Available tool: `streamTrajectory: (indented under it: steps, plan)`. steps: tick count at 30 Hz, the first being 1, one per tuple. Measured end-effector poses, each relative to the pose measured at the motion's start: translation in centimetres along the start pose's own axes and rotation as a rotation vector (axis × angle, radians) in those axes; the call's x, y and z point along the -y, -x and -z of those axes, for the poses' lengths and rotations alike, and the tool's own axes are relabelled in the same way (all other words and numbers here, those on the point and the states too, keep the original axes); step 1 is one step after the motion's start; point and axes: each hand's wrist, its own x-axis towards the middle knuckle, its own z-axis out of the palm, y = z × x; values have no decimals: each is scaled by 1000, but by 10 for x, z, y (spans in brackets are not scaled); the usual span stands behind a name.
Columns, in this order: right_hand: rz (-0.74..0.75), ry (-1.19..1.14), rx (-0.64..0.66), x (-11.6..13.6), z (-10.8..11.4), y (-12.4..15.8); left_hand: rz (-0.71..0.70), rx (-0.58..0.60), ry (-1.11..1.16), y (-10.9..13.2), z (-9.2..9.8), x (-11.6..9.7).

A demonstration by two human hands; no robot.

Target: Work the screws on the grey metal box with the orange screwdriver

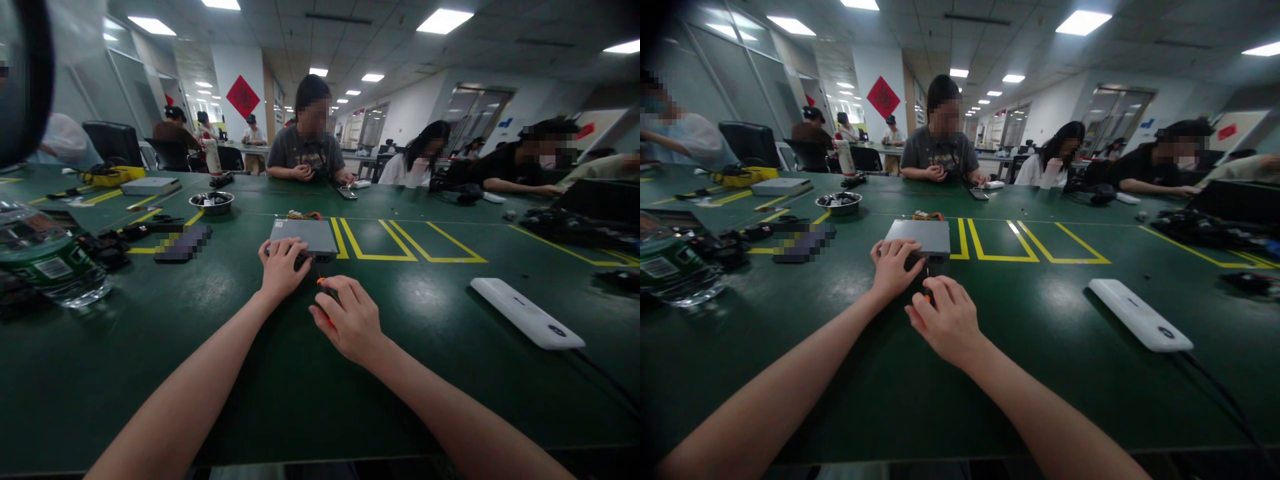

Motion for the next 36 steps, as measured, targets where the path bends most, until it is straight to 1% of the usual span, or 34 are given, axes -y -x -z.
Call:
streamTrajectory:
  steps: [4,10,13,15,18,21,23,26,29,33,36]
  plan:
    - [-53,58,-26,0,0,1,4,0,8,0,-1,1]
    - [-2,-34,-71,0,-5,6,-4,-4,3,0,-1,1]
    - [9,-38,-52,-1,-3,5,-5,1,-2,0,-1,1]
    - [-19,-12,-35,-2,-1,3,-1,2,-6,0,0,1]
    - [-75,38,-56,-5,1,2,6,8,-14,0,0,0]
    - [-58,39,-69,-7,-1,4,8,9,-10,0,0,0]
    - [-25,0,-52,-6,-3,6,10,6,-7,0,0,1]
    - [0,-58,15,-3,-5,7,1,1,-14,0,0,0]
    - [-3,-42,49,-2,-2,4,-7,-4,-24,0,1,0]
    - [-31,23,0,-4,0,3,-3,-1,-26,0,1,0]
    - [-10,15,-37,-4,-3,6,6,2,-17,0,0,0]
